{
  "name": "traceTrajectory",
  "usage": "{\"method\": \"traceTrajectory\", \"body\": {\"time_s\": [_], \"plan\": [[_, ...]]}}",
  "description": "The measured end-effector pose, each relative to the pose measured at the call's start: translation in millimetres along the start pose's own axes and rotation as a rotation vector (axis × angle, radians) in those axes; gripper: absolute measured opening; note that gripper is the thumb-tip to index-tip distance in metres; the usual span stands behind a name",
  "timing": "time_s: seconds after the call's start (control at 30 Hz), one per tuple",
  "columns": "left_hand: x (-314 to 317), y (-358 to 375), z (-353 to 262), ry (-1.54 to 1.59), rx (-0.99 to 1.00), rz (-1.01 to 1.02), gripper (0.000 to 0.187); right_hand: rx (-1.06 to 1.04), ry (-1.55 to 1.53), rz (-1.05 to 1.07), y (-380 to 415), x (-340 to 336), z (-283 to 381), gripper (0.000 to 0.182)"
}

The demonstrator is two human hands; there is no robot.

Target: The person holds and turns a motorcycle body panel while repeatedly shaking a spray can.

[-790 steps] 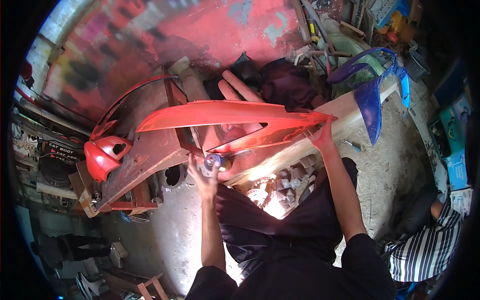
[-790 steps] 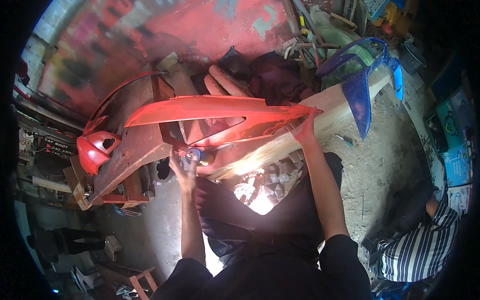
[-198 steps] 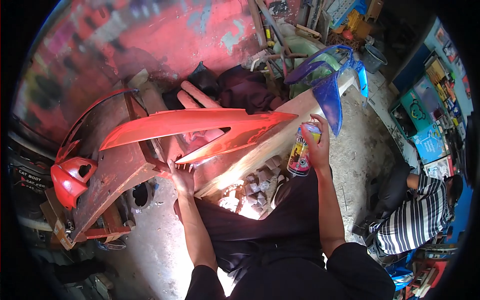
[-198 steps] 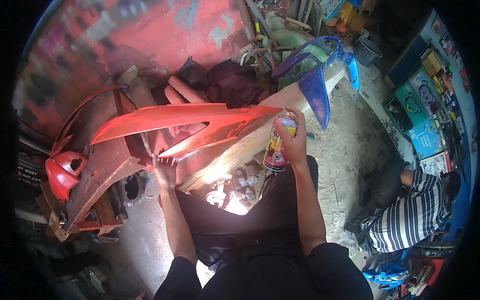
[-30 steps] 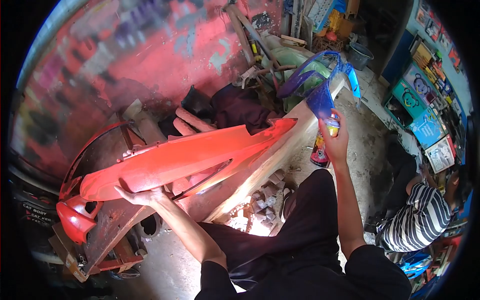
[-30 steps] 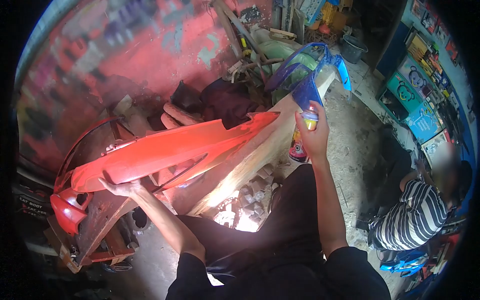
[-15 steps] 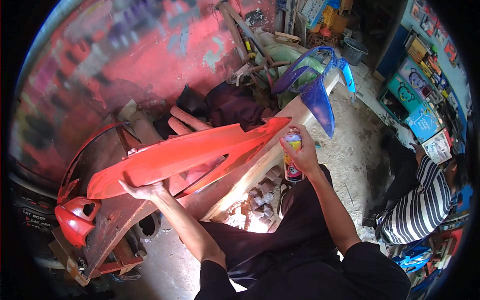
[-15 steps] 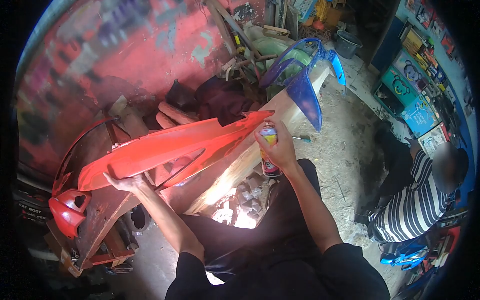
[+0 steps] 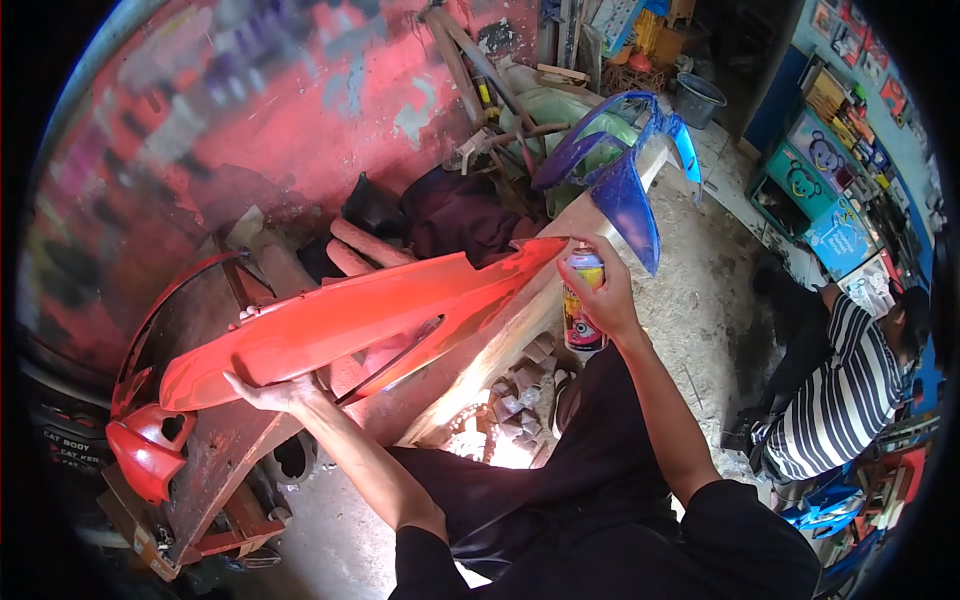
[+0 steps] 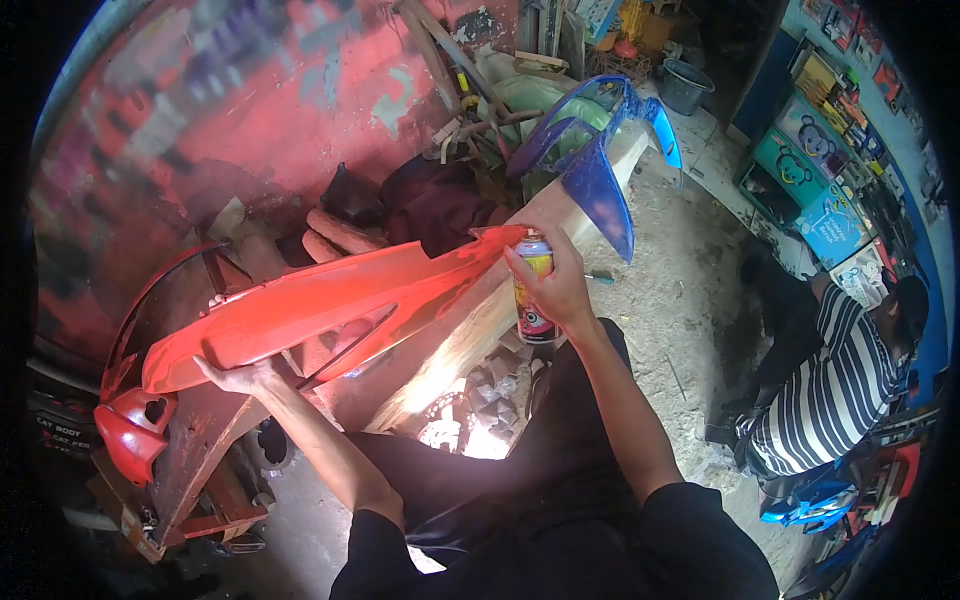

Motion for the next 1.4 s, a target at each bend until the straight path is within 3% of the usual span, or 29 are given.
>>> {"method": "traceTrajectory", "body": {"time_s": [0.1,0.2,0.27,0.3,0.5,0.6,0.7,0.8,0.87,0.97,1.13,1.17,1.3,1.4], "plan": [[-1,-1,-2,-0.001,0.002,0.038,0.069,0.015,-0.01,0.013,0,0,5,0.038],[2,0,-6,-0.11,0.061,-0.047,0.07,-0.037,-0.057,0.076,25,26,28,0.039],[-1,-1,-8,-0.037,0.018,-0.029,0.072,-0.117,0.043,0.322,45,40,50,0.035],[-3,-2,-9,-0.038,0.023,-0.03,0.072,-0.121,0.041,0.326,44,41,47,0.035],[-4,2,-23,-0.146,0.059,-0.086,0.074,0.126,0.008,-0.179,2,-12,-11,0.038],[-6,1,-27,-0.052,0.056,-0.066,0.072,0.081,0.015,-0.223,-13,-37,-18,0.035],[-9,-2,-27,-0.048,0.055,-0.046,0.071,0.1,0.031,0.063,13,-10,-19,0.041],[-9,-2,-26,-0.001,0.037,0.022,0.07,-0.073,0.18,0.203,35,18,-1,0.043],[-9,-1,-27,0.009,0.023,0.019,0.07,0.094,-0.02,0.152,32,19,3,0.044],[-10,-2,-30,0.049,0.015,0.103,0.07,0.143,0.007,-0.124,-2,-15,-4,0.048],[-7,-1,-30,0.044,0.026,0.1,0.071,0.049,0.113,-0.293,-29,-50,-24,0.047],[-6,-1,-28,0.044,0.027,0.111,0.071,0.111,0.087,-0.148,-22,-45,-27,0.038],[-5,0,-25,0.032,0.023,0.088,0.071,-0.093,0.176,0.132,25,11,-8,0.041],[-2,2,-25,0.075,0.018,0.096,0.071,0.052,0.077,0.228,38,30,-11,0.047]]}}
Point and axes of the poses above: each hand's wrist, its own y-axis away from the middle knuckle, its own x-axis out of the palm, z = x × y, the point moved 1 cm from there along -y, towards the middle knuckle, and after that the axes turned 9 degrees about z, right-handed, at the moved point
